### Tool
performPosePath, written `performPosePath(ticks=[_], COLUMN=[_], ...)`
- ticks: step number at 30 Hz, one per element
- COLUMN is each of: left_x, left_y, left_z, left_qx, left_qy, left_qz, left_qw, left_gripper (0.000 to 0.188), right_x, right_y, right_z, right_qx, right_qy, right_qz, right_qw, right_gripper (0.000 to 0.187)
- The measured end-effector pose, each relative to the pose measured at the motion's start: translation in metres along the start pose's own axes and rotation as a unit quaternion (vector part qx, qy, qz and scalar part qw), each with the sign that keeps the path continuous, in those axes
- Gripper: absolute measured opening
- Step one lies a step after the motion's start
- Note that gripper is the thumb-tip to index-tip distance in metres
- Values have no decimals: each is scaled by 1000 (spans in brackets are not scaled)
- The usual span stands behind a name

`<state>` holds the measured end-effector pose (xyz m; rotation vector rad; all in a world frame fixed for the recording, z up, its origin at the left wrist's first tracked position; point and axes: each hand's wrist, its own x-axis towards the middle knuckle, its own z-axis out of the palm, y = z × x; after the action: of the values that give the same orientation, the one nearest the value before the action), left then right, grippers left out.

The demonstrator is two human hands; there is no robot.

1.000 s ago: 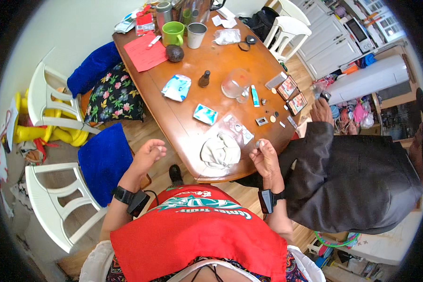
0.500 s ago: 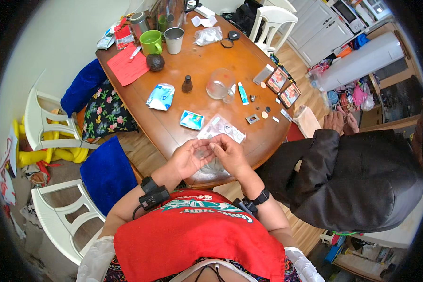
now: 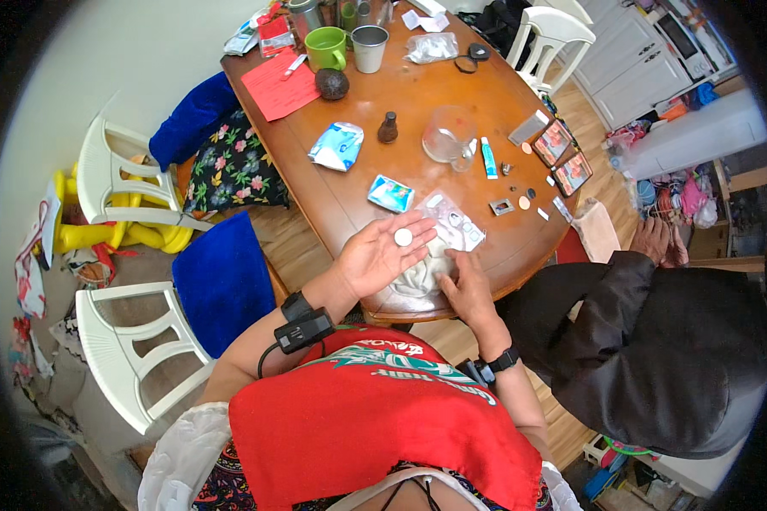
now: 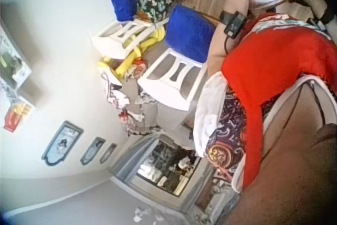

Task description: The person handles coins and small rectangular boxes on a wooden table, picking up items one at a time before moving a coin and a box to a white dresser.

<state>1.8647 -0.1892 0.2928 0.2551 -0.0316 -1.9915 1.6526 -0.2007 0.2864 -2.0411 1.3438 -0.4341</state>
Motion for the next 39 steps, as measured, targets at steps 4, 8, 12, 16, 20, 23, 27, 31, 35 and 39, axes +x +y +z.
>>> performPosePath(ticks=[4, 8, 12, 16, 20, 23, 27, 31, 35, 39], left_x=[-2, 0, -8, -25, -47, -63, -85, -97, -94, -83], left_y=[-1, -6, -6, -3, 0, 6, 11, 10, 8, 4], left_z=[7, 3, -10, -21, -31, -36, -38, -41, -39, -35], left_qx=[-7, 54, 101, 110, 136, 149, 125, 109, 105, 112], left_qy=[-13, -39, 30, 100, 152, 208, 242, 283, 292, 269], left_qz=[-1, 16, 19, 3, 11, 21, 36, 63, 67, 65], left_qw=[1000, 998, 994, 989, 979, 966, 962, 951, 948, 954], left_gripper=[52, 49, 46, 43, 37, 30, 25, 21, 20, 20], right_x=[4, 7, 21, 56, 97, 120, 145, 158, 157, 139], right_y=[-4, -5, 21, 57, 161, 180, 183, 184, 183, 188], right_z=[13, 11, -4, -50, -74, -91, -92, -91, -97, -97], right_qx=[-56, -101, -15, 46, -5, -27, -105, -168, -148, -26], right_qy=[-8, -69, -4, 130, 267, 256, 240, 177, 157, 241], right_qz=[-78, -97, -52, 64, 150, 166, 183, 203, 242, 176], right_qw=[995, 988, 999, 988, 952, 952, 948, 948, 946, 954], right_gripper=[43, 44, 36, 23, 16, 18, 18, 24, 21, 18])
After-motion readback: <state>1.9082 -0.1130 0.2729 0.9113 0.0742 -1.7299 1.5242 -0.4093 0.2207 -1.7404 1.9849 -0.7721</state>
